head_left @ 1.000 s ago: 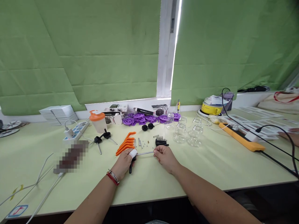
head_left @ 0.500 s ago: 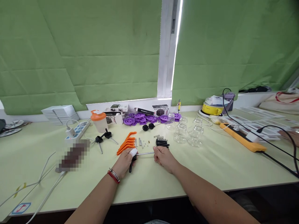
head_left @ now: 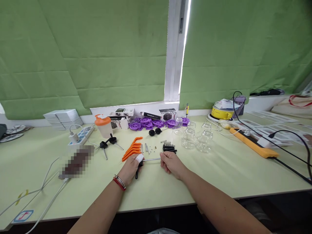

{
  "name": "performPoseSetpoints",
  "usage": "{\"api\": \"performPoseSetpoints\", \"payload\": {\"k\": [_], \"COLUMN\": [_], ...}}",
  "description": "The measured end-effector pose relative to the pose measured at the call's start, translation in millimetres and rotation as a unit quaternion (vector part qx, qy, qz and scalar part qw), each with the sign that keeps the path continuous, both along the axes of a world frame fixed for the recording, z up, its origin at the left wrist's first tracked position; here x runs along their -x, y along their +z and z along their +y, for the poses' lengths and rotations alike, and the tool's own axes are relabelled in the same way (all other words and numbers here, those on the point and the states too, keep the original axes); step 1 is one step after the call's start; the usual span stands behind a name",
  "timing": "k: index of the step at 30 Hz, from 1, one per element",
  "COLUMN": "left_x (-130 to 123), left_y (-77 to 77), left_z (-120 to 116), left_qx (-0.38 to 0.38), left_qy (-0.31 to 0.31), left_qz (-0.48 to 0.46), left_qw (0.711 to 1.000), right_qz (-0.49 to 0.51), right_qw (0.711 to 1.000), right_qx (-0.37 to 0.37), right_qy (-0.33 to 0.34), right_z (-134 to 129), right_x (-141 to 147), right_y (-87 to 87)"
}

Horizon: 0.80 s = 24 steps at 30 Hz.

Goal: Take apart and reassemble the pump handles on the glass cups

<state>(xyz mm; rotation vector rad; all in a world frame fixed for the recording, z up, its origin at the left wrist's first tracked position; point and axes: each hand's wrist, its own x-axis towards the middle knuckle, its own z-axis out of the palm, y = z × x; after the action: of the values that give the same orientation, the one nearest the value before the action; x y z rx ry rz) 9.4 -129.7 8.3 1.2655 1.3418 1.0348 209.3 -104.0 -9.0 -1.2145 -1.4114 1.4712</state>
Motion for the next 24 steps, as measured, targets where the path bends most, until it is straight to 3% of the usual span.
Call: {"api": "performPoseSetpoints", "payload": {"k": [6,24], "left_x": [-0.5,-1.3], "left_y": [1.2,1.6], "left_z": [-0.5,-0.9], "left_qx": [0.001,0.000], "left_qy": [0.012,0.005], "left_qz": [-0.008,0.003], "left_qw": [1.000,1.000], "right_qz": [0.037,0.028], "right_qw": [0.999,0.999], "right_qx": [0.004,-0.005], "right_qy": [0.023,0.029], "right_z": [0.1,-1.3], "right_x": [-1.5,-0.2], "right_y": [0.5,1.4]}}
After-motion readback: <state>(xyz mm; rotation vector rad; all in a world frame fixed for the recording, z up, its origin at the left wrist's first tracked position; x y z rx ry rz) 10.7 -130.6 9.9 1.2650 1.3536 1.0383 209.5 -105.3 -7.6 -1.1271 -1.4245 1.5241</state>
